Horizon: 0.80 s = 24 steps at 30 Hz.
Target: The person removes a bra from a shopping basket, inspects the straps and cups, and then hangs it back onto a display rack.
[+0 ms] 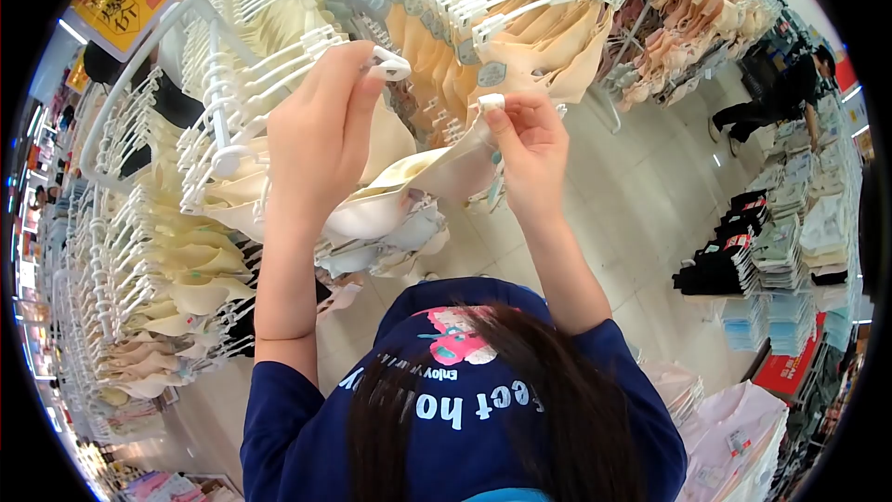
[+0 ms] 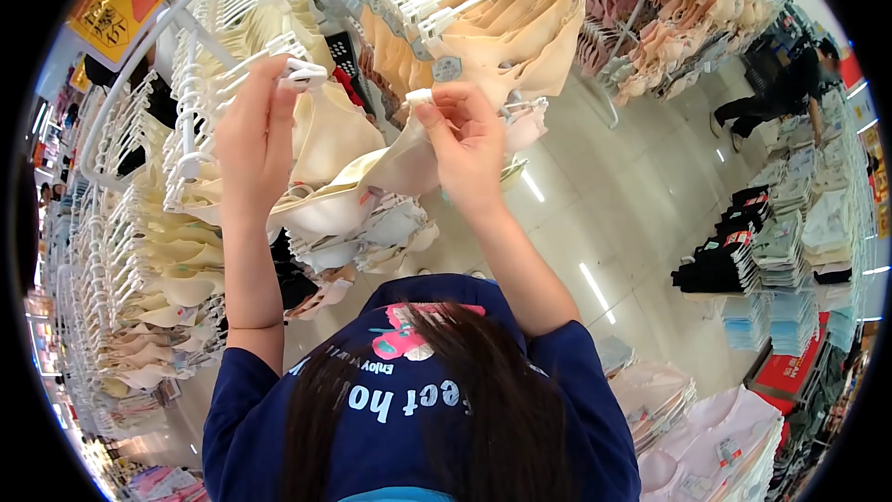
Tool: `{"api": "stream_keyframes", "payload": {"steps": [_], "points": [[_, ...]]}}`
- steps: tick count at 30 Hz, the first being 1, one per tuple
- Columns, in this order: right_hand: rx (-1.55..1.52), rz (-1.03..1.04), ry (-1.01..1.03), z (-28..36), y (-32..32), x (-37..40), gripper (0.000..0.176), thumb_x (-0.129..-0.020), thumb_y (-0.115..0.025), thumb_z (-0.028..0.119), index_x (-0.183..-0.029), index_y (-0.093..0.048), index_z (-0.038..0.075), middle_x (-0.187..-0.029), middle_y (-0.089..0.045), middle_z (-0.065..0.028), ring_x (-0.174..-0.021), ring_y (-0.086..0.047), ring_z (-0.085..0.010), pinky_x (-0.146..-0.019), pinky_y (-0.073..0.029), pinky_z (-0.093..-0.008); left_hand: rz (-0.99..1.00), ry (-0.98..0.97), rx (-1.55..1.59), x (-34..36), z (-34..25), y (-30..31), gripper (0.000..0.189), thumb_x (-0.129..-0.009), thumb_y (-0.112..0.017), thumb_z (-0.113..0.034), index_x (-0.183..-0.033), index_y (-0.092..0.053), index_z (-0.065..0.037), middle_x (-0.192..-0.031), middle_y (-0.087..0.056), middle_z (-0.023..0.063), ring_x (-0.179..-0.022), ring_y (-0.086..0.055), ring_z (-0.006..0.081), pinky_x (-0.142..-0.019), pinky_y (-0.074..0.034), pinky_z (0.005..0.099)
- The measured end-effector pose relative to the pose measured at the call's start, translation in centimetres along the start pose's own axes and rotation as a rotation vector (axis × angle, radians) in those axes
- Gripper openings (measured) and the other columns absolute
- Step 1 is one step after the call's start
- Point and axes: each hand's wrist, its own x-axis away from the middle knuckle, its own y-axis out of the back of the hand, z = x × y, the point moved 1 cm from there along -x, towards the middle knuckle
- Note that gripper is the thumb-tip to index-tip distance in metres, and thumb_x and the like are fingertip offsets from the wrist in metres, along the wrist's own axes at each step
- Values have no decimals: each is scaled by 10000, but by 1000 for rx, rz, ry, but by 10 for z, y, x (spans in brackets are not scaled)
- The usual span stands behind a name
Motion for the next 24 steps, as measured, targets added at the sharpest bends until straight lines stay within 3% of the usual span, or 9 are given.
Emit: {"api": "stream_keyframes", "payload": {"steps": [5, 13, 18, 21, 24], "points": [[-7, 121, 21, 0, -14, 0, 109, -818, -589, 20, -904, -523, 28, -796, -554, 11, -726, -524, -47, -619, -405, -177, 101, 14, -15, -2, 0, -2, 108, -823, -545, -109, -903, -555, -37, -789, -573, 84, -624, -559, 263, -530, -431, 317], [-114, 253, -112, -25, -43, -4, 84, -806, -609, 39, -878, -572, 21, -766, -581, 10, -700, -518, -37, -622, -404, -178, 168, -2, -128, 7, 10, -7, 135, -812, -563, -152, -894, -573, -45, -752, -610, 97, -659, -594, 256, -552, -459, 330], [-185, 218, -193, -46, -53, 1, 94, -800, -616, 40, -879, -580, 4, -743, -590, 10, -676, -514, -28, -597, -394, -170, 226, 16, -244, 15, 23, -10, 160, -810, -571, -182, -929, -571, -75, -708, -616, 88, -616, -598, 248, -524, -454, 330], [-207, 188, -216, -61, -54, 4, 96, -800, -613, 33, -884, -580, 0, -741, -594, 10, -674, -518, -29, -597, -397, -170, 243, 33, -261, 16, 23, -8, 160, -790, -598, -129, -943, -582, -84, -743, -625, 89, -612, -599, 243, -526, -449, 311], [-212, 130, -226, -71, -53, 5, 96, -800, -609, 30, -888, -583, 3, -735, -591, 14, -667, -514, -27, -585, -392, -170, 137, -32, -187, 16, 28, -11, 134, -763, -625, -127, -890, -610, -86, -782, -638, 73, -647, -617, 229, -547, -464, 291]]}}
